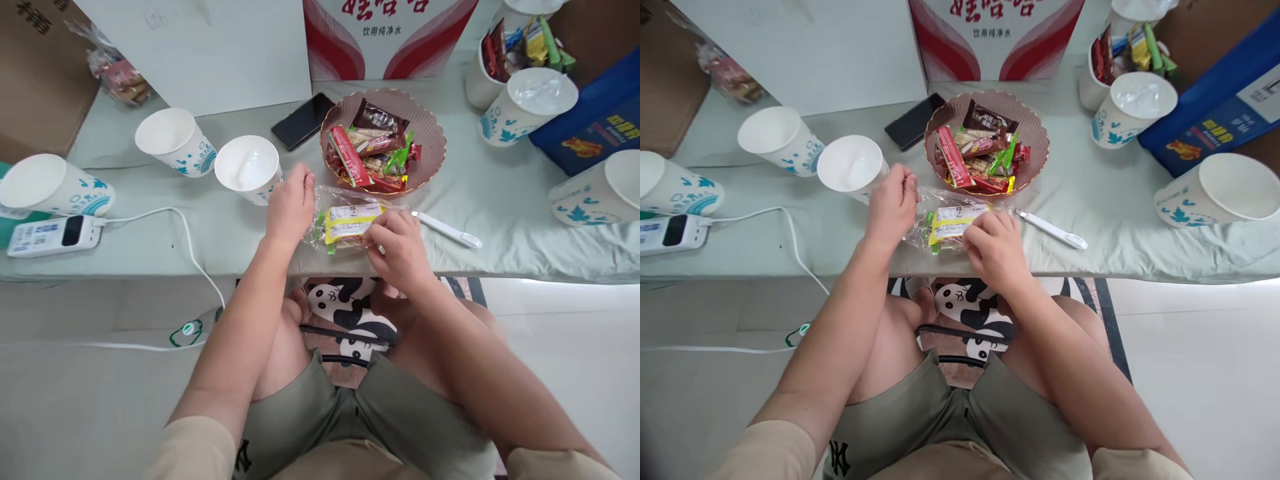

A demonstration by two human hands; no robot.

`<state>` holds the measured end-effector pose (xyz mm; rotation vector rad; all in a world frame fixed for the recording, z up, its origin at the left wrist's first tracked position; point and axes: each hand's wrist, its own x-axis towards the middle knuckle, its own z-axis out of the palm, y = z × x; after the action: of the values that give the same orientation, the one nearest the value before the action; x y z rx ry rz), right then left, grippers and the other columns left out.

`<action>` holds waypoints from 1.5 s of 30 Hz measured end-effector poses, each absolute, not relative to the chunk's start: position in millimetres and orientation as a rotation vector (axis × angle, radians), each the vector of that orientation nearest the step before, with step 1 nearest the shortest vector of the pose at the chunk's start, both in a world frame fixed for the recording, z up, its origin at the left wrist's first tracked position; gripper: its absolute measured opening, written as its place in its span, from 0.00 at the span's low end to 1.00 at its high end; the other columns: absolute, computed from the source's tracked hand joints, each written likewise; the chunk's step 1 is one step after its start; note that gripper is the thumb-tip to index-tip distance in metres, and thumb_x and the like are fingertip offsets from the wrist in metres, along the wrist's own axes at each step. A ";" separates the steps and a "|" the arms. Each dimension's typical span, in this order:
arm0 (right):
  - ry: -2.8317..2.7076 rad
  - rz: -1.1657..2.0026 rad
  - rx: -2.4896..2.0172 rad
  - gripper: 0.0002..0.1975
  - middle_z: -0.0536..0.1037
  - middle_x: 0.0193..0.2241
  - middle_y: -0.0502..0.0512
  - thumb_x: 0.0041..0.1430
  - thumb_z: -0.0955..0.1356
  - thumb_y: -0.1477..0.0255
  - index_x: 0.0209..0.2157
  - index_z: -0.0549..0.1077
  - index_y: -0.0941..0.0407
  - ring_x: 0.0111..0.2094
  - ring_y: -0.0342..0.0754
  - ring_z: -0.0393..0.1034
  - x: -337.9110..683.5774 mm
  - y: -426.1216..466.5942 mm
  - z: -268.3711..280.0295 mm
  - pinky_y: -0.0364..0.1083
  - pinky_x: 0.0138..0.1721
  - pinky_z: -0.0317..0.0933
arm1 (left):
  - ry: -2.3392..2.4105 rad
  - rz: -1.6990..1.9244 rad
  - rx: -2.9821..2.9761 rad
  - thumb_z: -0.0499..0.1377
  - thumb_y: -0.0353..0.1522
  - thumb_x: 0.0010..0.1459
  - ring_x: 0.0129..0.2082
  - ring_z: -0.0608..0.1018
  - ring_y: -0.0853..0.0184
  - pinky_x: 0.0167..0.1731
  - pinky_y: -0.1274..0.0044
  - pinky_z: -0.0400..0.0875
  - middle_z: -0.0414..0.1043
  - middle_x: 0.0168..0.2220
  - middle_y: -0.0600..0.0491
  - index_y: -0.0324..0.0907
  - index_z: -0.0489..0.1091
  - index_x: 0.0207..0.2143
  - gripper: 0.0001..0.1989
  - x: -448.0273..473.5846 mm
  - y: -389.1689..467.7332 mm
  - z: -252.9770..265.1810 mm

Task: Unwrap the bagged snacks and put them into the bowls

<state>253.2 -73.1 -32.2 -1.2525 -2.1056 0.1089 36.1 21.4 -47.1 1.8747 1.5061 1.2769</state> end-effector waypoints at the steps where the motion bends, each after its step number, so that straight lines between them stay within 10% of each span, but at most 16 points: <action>1: -2.114 0.103 -1.219 0.09 0.74 0.32 0.53 0.58 0.64 0.80 0.28 0.69 0.52 0.36 0.51 0.64 254.3 -74.0 -30.1 0.52 0.39 0.56 | 1.522 1.281 1.869 0.56 0.44 0.67 0.40 0.79 0.59 0.49 0.65 0.69 0.66 0.27 0.54 0.45 0.68 0.35 0.13 34.2 24.4 -49.4; 20: -2.558 0.589 -0.838 0.12 0.78 0.29 0.54 0.63 0.62 0.74 0.27 0.73 0.55 0.29 0.46 0.66 268.8 -92.9 -7.1 0.48 0.34 0.58 | 1.558 1.222 1.661 0.55 0.47 0.66 0.26 0.72 0.68 0.30 0.75 0.64 0.62 0.21 0.57 0.45 0.70 0.32 0.17 19.4 17.3 -23.3; 27: -2.652 0.580 -1.438 0.21 0.76 0.23 0.54 0.70 0.54 0.64 0.43 0.75 0.56 0.22 0.46 0.63 270.1 -96.4 -13.7 0.47 0.26 0.45 | 1.691 0.719 1.857 0.68 0.42 0.49 0.37 0.76 0.62 0.38 0.72 0.67 0.76 0.38 0.49 0.42 0.74 0.40 0.18 27.6 -19.8 -1.4; 30: -2.697 0.603 -1.538 0.19 0.77 0.25 0.55 0.69 0.55 0.65 0.45 0.75 0.54 0.24 0.47 0.64 268.2 -96.2 -11.7 0.47 0.27 0.43 | 1.854 0.524 1.869 0.63 0.35 0.53 0.32 0.75 0.60 0.36 0.71 0.66 0.74 0.29 0.50 0.42 0.73 0.31 0.06 21.5 -30.6 -2.8; 40: -2.801 0.572 -1.729 0.09 0.79 0.29 0.54 0.63 0.64 0.66 0.39 0.75 0.51 0.27 0.48 0.67 258.7 -101.8 -9.1 0.46 0.26 0.42 | 1.814 0.883 1.604 0.54 0.34 0.64 0.21 0.70 0.67 0.28 0.76 0.61 0.65 0.17 0.57 0.42 0.72 0.33 0.10 9.1 -17.8 -10.4; 45: -2.493 0.453 -1.351 0.08 0.78 0.30 0.54 0.65 0.63 0.69 0.35 0.74 0.53 0.33 0.49 0.71 266.3 -102.6 -17.5 0.47 0.32 0.58 | 1.753 0.873 1.331 0.59 0.40 0.63 0.19 0.66 0.70 0.26 0.76 0.59 0.64 0.17 0.57 0.42 0.67 0.23 0.17 18.8 -26.3 -3.0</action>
<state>266.3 -102.6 -17.5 -1.3507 -2.4934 0.4528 18.8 -26.3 -3.0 1.3312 1.7530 0.8726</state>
